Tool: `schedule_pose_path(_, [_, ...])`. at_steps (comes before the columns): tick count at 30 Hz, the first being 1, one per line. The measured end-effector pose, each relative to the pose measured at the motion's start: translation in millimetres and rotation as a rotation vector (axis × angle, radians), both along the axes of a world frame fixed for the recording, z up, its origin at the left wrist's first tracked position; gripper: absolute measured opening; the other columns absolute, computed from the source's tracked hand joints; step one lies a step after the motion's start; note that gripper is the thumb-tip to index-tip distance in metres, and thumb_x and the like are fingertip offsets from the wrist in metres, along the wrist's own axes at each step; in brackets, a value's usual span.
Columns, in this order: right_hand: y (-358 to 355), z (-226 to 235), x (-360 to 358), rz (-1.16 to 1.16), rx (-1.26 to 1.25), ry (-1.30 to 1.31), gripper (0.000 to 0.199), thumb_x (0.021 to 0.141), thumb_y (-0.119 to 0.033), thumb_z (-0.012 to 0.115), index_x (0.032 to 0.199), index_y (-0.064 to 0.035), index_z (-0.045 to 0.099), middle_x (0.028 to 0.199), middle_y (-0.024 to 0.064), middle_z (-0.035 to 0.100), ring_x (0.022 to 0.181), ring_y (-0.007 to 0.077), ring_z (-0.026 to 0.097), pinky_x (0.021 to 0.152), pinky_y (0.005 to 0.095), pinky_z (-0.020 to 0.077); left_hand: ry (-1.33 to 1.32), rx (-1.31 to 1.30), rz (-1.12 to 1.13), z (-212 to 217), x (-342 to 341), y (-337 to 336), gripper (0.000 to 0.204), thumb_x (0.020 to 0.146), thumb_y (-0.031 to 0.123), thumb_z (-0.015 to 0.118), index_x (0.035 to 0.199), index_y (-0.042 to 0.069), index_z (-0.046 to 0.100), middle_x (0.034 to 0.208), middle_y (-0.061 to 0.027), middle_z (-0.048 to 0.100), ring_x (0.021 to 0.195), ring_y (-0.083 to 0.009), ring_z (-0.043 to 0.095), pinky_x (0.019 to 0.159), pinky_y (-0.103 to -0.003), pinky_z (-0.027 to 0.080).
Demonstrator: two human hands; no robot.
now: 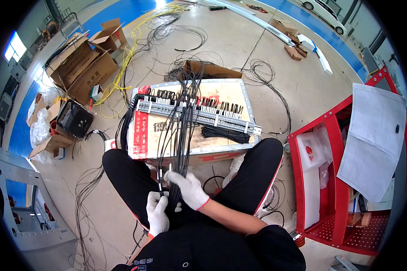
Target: The person sits cross-legged on the floor and repeatedly gathers, aligns, and bundles a large set of black cables with white connectors. They hold the bundle in their left hand and use their right hand to straighten and arrange the cables, occasionally placing them on a nearby box.
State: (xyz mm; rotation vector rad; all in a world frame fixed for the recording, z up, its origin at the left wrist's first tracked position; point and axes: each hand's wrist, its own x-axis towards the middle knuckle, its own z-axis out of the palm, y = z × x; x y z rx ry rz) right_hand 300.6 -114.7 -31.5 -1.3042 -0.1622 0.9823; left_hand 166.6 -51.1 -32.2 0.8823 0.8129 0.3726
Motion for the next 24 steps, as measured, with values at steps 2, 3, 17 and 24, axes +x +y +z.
schedule_pose_path(2, [11, -11, 25, 0.088, -0.004, -0.531, 0.026, 0.096, -0.029, 0.057, 0.092, -0.0038, 0.065, 0.072, 0.0008, 0.059, 0.065, 0.0100, 0.056, 0.060, 0.0280, 0.0456, 0.000, 0.008, 0.000, 3, 1, -2, 0.003, 0.096, 0.004, 0.049, 0.097, 0.001, 0.047, 0.091, -0.0141, 0.063, 0.070, -0.0211, 0.067, 0.060, -0.031, 0.058])
schedule_pose_path(3, [16, -17, 39, 0.078, -0.020, -0.791, 0.027, 0.097, -0.028, 0.055, 0.091, -0.0039, 0.064, 0.071, 0.0002, 0.057, 0.063, 0.0097, 0.054, 0.059, 0.0270, 0.0435, 0.001, 0.012, 0.000, 3, 0, -1, 0.003, 0.096, 0.003, 0.049, 0.098, 0.001, 0.048, 0.092, -0.0144, 0.063, 0.071, -0.0214, 0.067, 0.060, -0.031, 0.059])
schedule_pose_path(17, [-16, 1, 0, 0.361, -0.226, -0.236, 0.031, 0.087, -0.029, 0.072, 0.105, -0.0038, 0.070, 0.086, 0.0055, 0.069, 0.081, 0.0138, 0.065, 0.078, 0.0338, 0.0544, -0.089, -0.071, -0.074, -9, -5, 5, 0.003, 0.096, 0.002, 0.051, 0.096, 0.000, 0.049, 0.088, -0.0105, 0.061, 0.079, -0.0223, 0.068, 0.068, -0.037, 0.061])
schedule_pose_path(24, [-9, 7, -14, 0.116, -0.171, -0.080, 0.025, 0.090, -0.026, 0.067, 0.101, -0.0030, 0.070, 0.085, 0.0026, 0.067, 0.078, 0.0090, 0.062, 0.066, 0.0251, 0.0509, 0.026, 0.130, -0.036, -22, -11, 3, 0.007, 0.096, 0.002, 0.052, 0.092, -0.001, 0.048, 0.085, -0.0105, 0.058, 0.078, -0.0233, 0.068, 0.067, -0.037, 0.061])
